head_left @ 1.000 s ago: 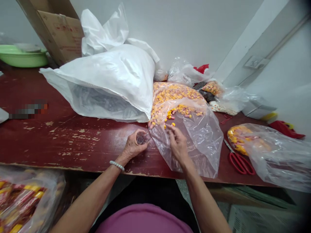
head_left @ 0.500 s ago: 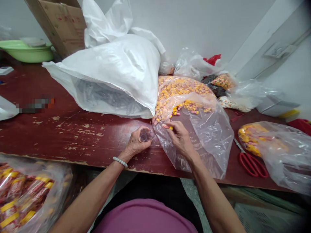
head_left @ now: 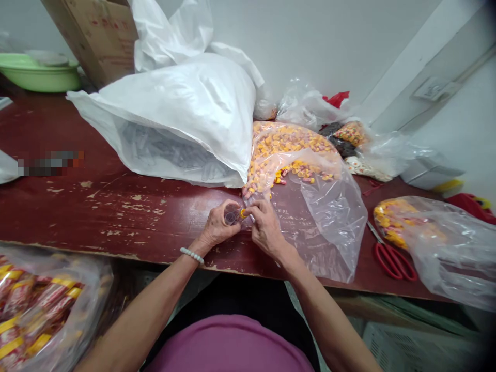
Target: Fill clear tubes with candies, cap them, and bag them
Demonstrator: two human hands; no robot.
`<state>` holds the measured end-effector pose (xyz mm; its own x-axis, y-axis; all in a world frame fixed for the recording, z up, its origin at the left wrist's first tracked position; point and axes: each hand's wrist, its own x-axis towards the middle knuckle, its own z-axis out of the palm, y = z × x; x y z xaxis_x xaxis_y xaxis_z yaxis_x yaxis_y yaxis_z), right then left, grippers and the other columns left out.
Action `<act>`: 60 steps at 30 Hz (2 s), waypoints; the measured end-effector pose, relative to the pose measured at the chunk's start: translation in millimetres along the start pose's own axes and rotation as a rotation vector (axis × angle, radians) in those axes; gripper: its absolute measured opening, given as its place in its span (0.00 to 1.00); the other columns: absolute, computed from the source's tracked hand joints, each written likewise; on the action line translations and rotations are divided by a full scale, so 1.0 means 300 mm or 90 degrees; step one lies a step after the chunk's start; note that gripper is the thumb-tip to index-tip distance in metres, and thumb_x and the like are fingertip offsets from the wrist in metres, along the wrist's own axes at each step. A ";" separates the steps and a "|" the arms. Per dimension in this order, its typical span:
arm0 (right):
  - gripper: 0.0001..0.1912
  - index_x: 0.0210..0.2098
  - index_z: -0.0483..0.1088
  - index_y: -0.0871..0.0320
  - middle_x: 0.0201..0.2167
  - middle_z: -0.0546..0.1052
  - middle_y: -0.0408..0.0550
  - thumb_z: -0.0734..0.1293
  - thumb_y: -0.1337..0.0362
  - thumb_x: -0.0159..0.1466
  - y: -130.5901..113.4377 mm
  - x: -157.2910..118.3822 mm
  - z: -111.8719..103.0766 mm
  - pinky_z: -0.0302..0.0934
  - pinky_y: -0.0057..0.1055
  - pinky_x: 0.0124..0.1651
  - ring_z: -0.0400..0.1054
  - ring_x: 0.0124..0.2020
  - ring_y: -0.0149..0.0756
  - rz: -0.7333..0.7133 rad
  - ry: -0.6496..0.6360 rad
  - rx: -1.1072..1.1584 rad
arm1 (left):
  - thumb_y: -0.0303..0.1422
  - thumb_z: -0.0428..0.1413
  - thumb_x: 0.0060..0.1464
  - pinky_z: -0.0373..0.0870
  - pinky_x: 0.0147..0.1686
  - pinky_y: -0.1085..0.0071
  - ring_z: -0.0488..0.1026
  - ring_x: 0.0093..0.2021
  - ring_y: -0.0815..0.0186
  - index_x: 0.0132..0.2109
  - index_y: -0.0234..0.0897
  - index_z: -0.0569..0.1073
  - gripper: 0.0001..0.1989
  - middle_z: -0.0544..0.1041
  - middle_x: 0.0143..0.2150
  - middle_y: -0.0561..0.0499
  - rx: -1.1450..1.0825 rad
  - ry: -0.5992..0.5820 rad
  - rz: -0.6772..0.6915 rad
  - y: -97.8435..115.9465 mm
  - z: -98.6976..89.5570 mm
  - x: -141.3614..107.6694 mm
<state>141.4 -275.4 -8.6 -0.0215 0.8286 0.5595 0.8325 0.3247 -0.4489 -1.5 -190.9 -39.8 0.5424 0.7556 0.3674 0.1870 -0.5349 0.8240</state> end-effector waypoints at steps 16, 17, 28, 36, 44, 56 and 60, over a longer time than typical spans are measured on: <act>0.11 0.39 0.72 0.58 0.40 0.71 0.54 0.64 0.61 0.59 0.289 0.099 0.003 0.58 0.35 0.44 0.64 0.43 0.42 0.359 -0.016 -0.154 | 0.25 0.58 0.38 0.70 0.35 0.73 0.74 0.33 0.68 0.39 0.36 0.69 0.16 0.76 0.33 0.52 -0.028 0.029 -0.019 -0.010 0.014 0.002; 0.10 0.38 0.72 0.58 0.39 0.71 0.54 0.64 0.61 0.59 0.295 0.100 0.014 0.58 0.36 0.45 0.64 0.43 0.43 0.365 -0.020 -0.170 | 0.25 0.58 0.38 0.69 0.35 0.73 0.74 0.33 0.68 0.39 0.36 0.69 0.16 0.76 0.33 0.52 -0.026 0.031 -0.019 -0.012 0.015 0.002; 0.10 0.40 0.71 0.55 0.38 0.74 0.48 0.61 0.59 0.64 0.033 0.066 -0.086 0.62 0.32 0.44 0.68 0.40 0.35 0.141 0.105 0.106 | 0.25 0.58 0.39 0.68 0.33 0.74 0.73 0.32 0.68 0.41 0.36 0.68 0.18 0.76 0.34 0.52 -0.022 0.011 -0.004 -0.010 0.007 0.001; 0.17 0.51 0.65 0.57 0.42 0.73 0.50 0.61 0.65 0.62 -0.035 0.114 -0.018 0.62 0.34 0.47 0.68 0.40 0.35 0.049 0.009 0.110 | 0.26 0.58 0.39 0.66 0.31 0.75 0.70 0.30 0.70 0.39 0.35 0.68 0.16 0.74 0.32 0.54 -0.009 -0.010 0.010 0.004 -0.001 0.002; 0.20 0.39 0.71 0.56 0.47 0.69 0.50 0.56 0.78 0.53 -0.012 0.063 0.021 0.55 0.43 0.56 0.60 0.52 0.40 0.002 -0.031 -0.004 | 0.27 0.58 0.39 0.66 0.32 0.75 0.69 0.30 0.70 0.39 0.36 0.68 0.16 0.73 0.32 0.55 -0.016 -0.013 -0.014 0.002 0.000 0.002; 0.18 0.42 0.69 0.62 0.42 0.74 0.55 0.54 0.74 0.57 0.356 0.156 -0.101 0.58 0.38 0.50 0.65 0.46 0.41 0.359 0.067 -0.223 | 0.25 0.58 0.38 0.67 0.30 0.75 0.71 0.29 0.70 0.36 0.35 0.68 0.14 0.74 0.30 0.54 -0.037 -0.001 -0.041 0.007 0.005 0.004; 0.14 0.43 0.67 0.63 0.47 0.70 0.61 0.60 0.70 0.57 0.488 0.207 -0.062 0.56 0.43 0.51 0.62 0.50 0.48 0.368 -0.001 -0.252 | 0.25 0.58 0.39 0.66 0.29 0.76 0.71 0.28 0.70 0.36 0.36 0.67 0.13 0.74 0.30 0.54 -0.060 -0.006 -0.045 0.004 0.006 0.004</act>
<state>272.2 -185.0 -26.5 0.4858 0.8186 0.3064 0.8492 -0.3589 -0.3875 0.9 -191.2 -39.2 0.5381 0.7866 0.3028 0.1483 -0.4420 0.8847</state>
